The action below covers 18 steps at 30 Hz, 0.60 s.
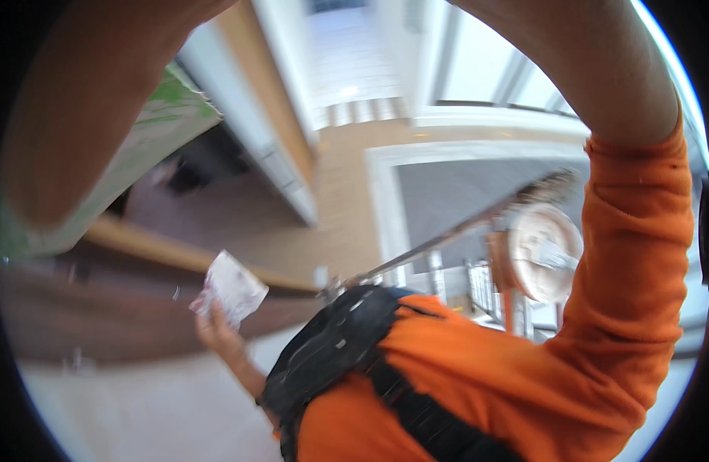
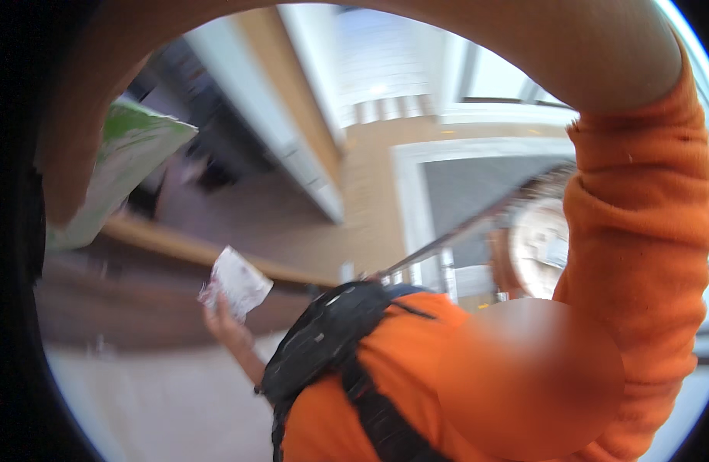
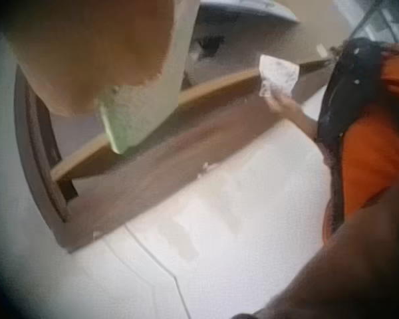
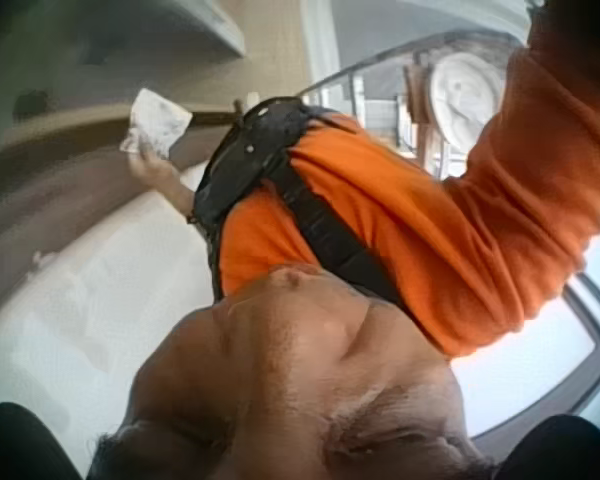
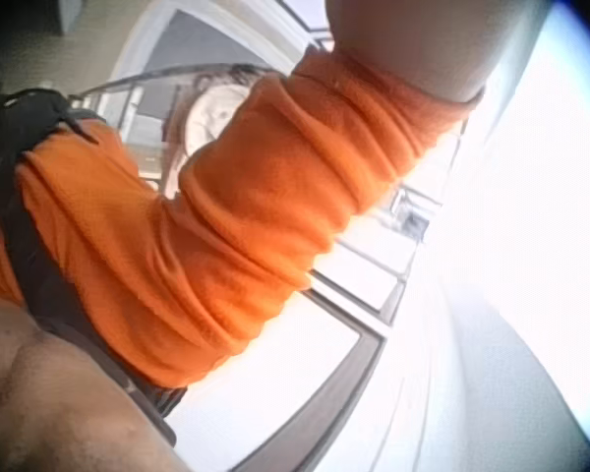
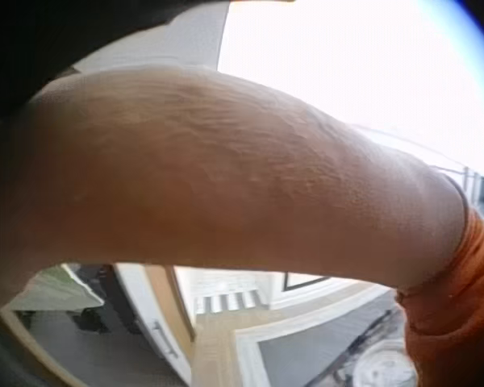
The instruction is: The person applies white plaster to a wall using a green trowel and a smaller scraper. They repeatedly scoop plaster from a bucket and spread it along the wall surface, smoothing the material in multiple passes.
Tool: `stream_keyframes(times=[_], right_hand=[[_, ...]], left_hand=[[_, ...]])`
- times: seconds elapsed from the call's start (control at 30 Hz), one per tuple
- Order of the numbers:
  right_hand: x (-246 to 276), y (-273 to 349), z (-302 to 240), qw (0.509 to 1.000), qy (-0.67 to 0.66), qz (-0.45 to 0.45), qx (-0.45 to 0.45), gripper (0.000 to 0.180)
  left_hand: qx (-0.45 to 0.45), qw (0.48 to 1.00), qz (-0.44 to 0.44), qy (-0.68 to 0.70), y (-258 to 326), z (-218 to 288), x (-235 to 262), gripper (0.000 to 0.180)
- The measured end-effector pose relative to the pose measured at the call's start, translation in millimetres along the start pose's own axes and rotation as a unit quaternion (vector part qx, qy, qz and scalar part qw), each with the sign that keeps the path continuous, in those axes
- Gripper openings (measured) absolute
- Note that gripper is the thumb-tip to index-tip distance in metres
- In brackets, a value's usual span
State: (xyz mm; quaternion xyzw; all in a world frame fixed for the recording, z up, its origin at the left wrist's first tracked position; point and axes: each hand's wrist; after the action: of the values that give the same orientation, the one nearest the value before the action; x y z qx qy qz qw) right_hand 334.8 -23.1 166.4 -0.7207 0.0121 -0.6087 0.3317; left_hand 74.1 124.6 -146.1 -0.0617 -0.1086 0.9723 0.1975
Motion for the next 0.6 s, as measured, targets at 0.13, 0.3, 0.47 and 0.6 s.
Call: stream_keyframes(times=[0.13, 0.3, 0.47, 0.6], right_hand=[[72, 119, -27, 0.915, -0.032, 0.004, -0.401, 0.028], [136, 220, -120, 0.78, -0.058, 0.185, -0.596, 0.034], [108, 313, -128, 0.543, -0.101, 0.523, -0.649, 0.032], [70, 292, -129, 0.547, -0.227, 0.566, -0.573, 0.034]], left_hand=[[-0.018, 0.957, -0.282, -0.064, -42, 1, -42, 0.027], [-0.008, 0.89, -0.457, -0.008, -55, 40, -105, 0.024], [0.047, 0.816, -0.576, 0.028, -46, 84, -214, 0.027], [0.14, 0.67, -0.709, 0.168, -8, 114, -247, 0.032]])
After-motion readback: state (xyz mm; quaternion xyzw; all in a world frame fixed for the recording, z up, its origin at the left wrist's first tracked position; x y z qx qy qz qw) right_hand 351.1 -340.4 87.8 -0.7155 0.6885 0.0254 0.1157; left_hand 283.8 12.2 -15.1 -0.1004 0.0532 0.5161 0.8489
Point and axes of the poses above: each hand's wrist, its own y-axis away from the middle knuckle, its own x-axis out of the back of the hand, z = x × y, and after that the axes turned 1 degree about y, right-handed
